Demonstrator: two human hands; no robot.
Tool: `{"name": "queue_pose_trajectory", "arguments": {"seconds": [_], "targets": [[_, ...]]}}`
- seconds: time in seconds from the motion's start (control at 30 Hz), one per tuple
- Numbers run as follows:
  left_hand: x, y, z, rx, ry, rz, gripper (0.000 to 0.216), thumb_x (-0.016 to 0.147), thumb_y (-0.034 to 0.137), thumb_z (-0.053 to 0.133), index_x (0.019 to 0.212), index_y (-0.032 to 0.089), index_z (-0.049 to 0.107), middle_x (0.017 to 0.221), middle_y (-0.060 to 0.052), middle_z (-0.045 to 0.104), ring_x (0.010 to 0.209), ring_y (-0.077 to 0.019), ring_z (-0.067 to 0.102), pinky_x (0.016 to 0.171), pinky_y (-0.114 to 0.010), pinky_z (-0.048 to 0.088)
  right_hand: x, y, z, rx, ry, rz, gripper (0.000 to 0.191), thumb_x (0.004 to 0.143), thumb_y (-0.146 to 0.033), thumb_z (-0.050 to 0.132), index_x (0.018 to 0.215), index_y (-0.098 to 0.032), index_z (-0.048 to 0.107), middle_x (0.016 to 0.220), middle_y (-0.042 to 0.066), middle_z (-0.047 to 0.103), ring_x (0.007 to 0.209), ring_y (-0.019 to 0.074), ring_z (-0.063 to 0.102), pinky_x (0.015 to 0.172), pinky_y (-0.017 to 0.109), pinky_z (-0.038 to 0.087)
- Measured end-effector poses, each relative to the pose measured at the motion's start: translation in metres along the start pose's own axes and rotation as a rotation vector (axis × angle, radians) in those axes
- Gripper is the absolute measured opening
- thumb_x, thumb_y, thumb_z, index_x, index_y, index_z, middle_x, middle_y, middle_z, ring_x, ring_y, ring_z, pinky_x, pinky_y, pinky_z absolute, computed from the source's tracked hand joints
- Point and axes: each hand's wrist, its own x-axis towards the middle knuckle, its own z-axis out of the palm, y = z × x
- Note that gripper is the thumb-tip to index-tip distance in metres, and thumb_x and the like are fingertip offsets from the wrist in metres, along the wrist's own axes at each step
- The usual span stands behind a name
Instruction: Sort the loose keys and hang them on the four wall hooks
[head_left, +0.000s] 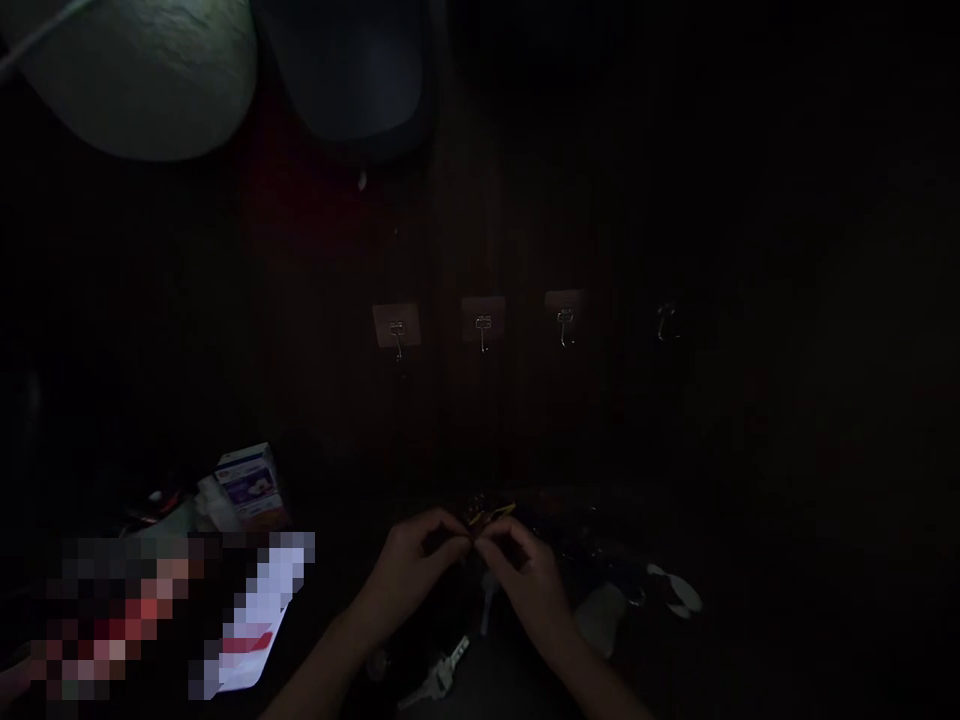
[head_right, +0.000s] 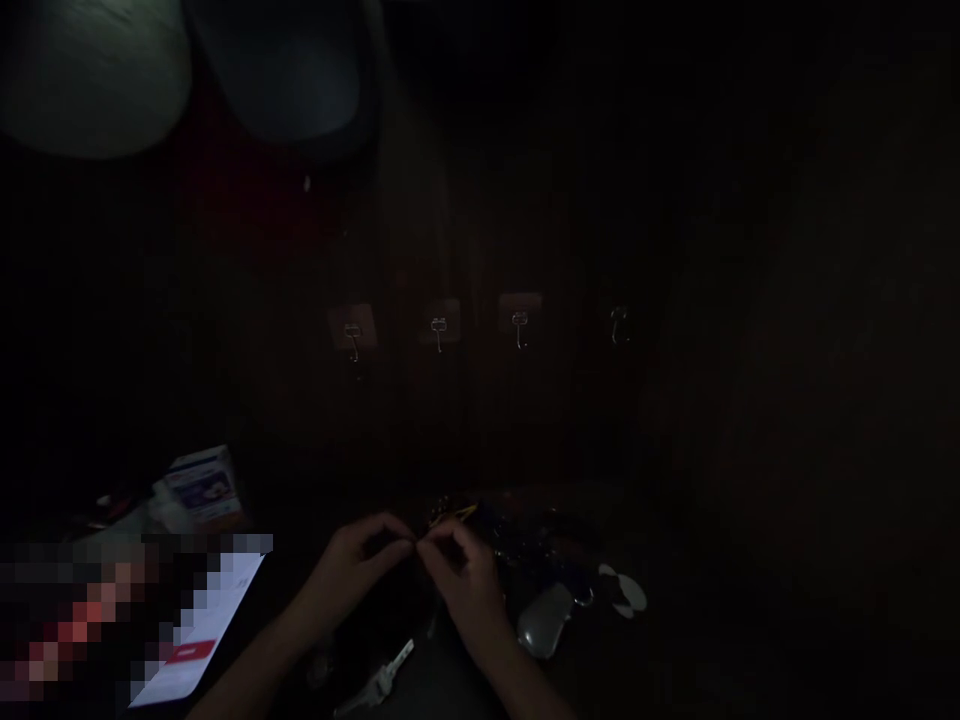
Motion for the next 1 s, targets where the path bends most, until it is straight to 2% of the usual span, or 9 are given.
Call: {"name": "queue_pose_trajectory", "arguments": {"seconds": [0.1, 0.3, 0.6, 0.83, 1.0], "targets": [[0.009, 0.008, -0.014, 0.011, 0.051, 0.011, 0.019, 0.078, 0.036, 0.056, 0.077, 0.020, 0.067, 0.074, 0.000, 0.067, 0.074, -0.0178, 0.059, 0.069, -0.026, 0.043, 0.000, 0.001, 0.001, 0.038, 0.008, 0.024, 0.027, 0.073, -0.046, 0.061, 0.067, -0.020, 0.059, 0.065, 0.000, 0.060, 0.064, 0.0164, 0.056, 0.062, 0.025, 0.044], [0.039, 0.033, -0.053, 0.074, 0.279, 0.099, 0.021, 0.076, 0.038, 0.057, 0.079, 0.019, 0.064, 0.075, 0.001, 0.065, 0.074, -0.0166, 0.058, 0.069, -0.025, 0.042, -0.002, 0.006, 0.005, 0.080, -0.025, 0.050, 0.030, 0.073, -0.048, 0.060, 0.065, -0.020, 0.056, 0.057, -0.002, 0.053, 0.056, 0.0137, 0.050, 0.053, 0.023, 0.040], [0.084, 0.059, -0.097, 0.193, 0.566, 0.226, 0.023, 0.075, 0.040, 0.057, 0.080, 0.018, 0.064, 0.077, 0.001, 0.065, 0.075, -0.0155, 0.057, 0.068, -0.023, 0.042, -0.004, 0.013, 0.009, 0.097, -0.078, 0.076, 0.031, 0.072, -0.049, 0.060, 0.066, -0.019, 0.056, 0.060, -0.002, 0.053, 0.058, 0.0138, 0.049, 0.055, 0.023, 0.039], [0.105, 0.070, -0.107, 0.330, 0.597, 0.272, 0.028, 0.075, 0.042, 0.054, 0.083, 0.018, 0.066, 0.082, -0.002, 0.068, 0.079, -0.0180, 0.060, 0.070, -0.025, 0.042, -0.006, 0.003, 0.013, 0.051, -0.105, 0.055, 0.024, 0.071, -0.041, 0.060, 0.062, -0.018, 0.055, 0.057, -0.003, 0.049, 0.057, 0.0123, 0.046, 0.055, 0.023, 0.037], [0.110, 0.075, -0.107, 0.362, 0.560, 0.220, 0.026, 0.073, 0.042, 0.055, 0.079, 0.019, 0.066, 0.081, -0.002, 0.069, 0.080, -0.0191, 0.061, 0.069, -0.026, 0.043, -0.008, 0.005, 0.013, 0.039, -0.134, 0.054, 0.021, 0.074, -0.036, 0.056, 0.063, -0.018, 0.054, 0.058, -0.003, 0.049, 0.058, 0.0122, 0.047, 0.055, 0.022, 0.037]]}}
